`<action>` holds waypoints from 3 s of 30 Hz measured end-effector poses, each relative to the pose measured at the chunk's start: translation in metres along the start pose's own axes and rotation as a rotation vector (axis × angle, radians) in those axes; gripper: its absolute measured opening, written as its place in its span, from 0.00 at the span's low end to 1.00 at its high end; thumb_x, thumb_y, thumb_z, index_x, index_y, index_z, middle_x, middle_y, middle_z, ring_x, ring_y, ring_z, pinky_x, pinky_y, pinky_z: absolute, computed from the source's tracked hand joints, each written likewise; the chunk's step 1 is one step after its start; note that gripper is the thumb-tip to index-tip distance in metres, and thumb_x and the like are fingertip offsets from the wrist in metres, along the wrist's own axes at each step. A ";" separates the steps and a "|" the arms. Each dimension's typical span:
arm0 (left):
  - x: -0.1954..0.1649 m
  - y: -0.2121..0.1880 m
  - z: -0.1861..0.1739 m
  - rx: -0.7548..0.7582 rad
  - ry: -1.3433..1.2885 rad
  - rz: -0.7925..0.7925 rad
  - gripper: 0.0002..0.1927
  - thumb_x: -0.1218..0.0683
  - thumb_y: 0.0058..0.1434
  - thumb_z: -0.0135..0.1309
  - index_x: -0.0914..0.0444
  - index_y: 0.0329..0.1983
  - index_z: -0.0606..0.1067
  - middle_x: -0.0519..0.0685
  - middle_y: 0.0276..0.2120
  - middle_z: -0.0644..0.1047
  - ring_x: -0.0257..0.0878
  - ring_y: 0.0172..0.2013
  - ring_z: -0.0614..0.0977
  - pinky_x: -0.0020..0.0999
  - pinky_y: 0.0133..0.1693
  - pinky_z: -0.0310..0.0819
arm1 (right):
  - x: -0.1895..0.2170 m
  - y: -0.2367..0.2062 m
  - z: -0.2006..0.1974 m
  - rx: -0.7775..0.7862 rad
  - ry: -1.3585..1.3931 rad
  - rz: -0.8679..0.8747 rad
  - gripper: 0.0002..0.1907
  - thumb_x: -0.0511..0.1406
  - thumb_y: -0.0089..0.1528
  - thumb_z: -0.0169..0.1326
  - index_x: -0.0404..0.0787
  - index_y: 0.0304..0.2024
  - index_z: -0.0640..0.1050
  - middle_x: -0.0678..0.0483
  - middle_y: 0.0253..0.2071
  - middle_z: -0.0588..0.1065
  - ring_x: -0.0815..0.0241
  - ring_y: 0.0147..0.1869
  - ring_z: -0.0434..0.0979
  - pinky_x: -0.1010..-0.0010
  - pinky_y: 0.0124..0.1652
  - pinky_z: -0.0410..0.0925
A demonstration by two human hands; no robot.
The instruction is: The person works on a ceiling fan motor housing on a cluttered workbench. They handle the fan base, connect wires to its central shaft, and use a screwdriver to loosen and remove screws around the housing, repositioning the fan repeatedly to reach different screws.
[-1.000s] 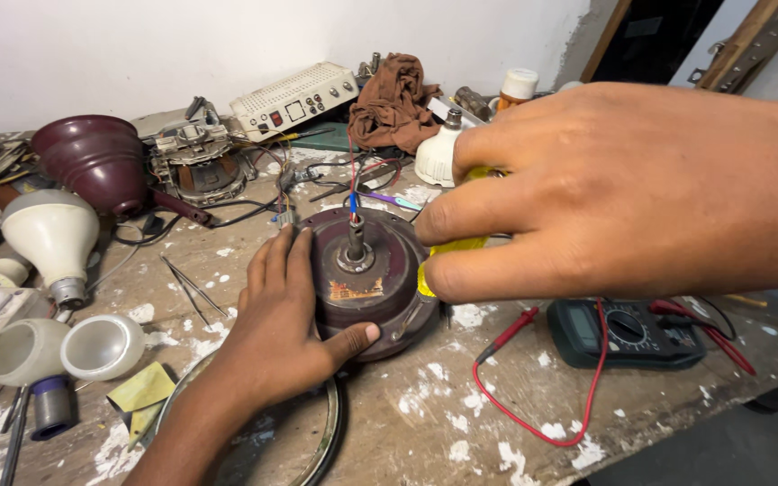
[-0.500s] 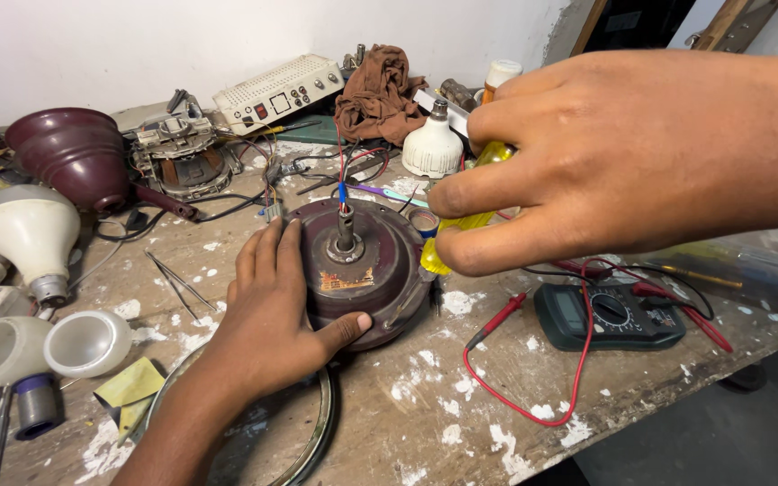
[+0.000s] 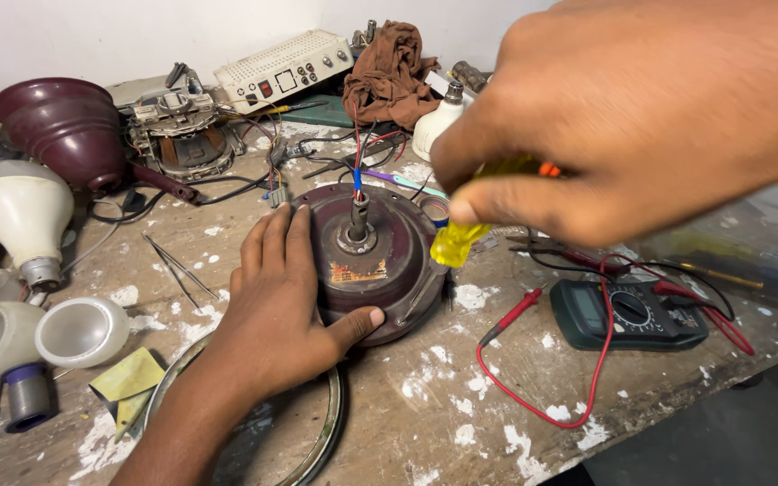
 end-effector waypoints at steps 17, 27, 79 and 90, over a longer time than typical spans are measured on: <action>0.020 0.013 0.018 -0.077 0.029 0.055 0.68 0.26 0.41 0.62 0.68 0.74 0.47 0.65 0.71 0.52 0.60 0.72 0.47 0.54 0.64 0.43 | -0.043 -0.001 0.048 0.081 0.381 -0.004 0.29 0.59 0.60 0.49 0.42 0.37 0.79 0.47 0.25 0.77 0.51 0.30 0.76 0.54 0.32 0.69; 0.014 0.010 0.017 -0.109 -0.026 0.081 0.67 0.28 0.41 0.62 0.68 0.74 0.48 0.65 0.72 0.52 0.60 0.73 0.47 0.57 0.64 0.44 | -0.018 -0.029 0.039 -0.544 -0.058 -0.589 0.13 0.42 0.53 0.61 0.43 0.36 0.77 0.50 0.37 0.72 0.47 0.40 0.78 0.54 0.27 0.68; 0.001 0.004 -0.002 0.064 0.030 -0.076 0.69 0.29 0.43 0.65 0.68 0.76 0.44 0.62 0.75 0.47 0.56 0.73 0.43 0.57 0.65 0.43 | 0.004 -0.041 0.042 -0.764 -0.420 -0.755 0.15 0.38 0.49 0.59 0.37 0.35 0.78 0.54 0.36 0.72 0.54 0.40 0.74 0.60 0.37 0.69; -0.002 0.002 -0.004 0.036 0.029 -0.035 0.69 0.31 0.42 0.67 0.70 0.75 0.44 0.64 0.75 0.46 0.59 0.74 0.43 0.58 0.64 0.42 | 0.018 -0.023 0.036 -0.875 -0.321 -0.806 0.10 0.37 0.50 0.59 0.36 0.28 0.77 0.55 0.35 0.70 0.55 0.41 0.71 0.61 0.39 0.66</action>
Point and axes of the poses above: each hand's wrist, its own y-axis towards the middle knuckle, its own z-axis out of the palm, x = y × z, the point moved 2 cm from there along y, towards the middle knuckle
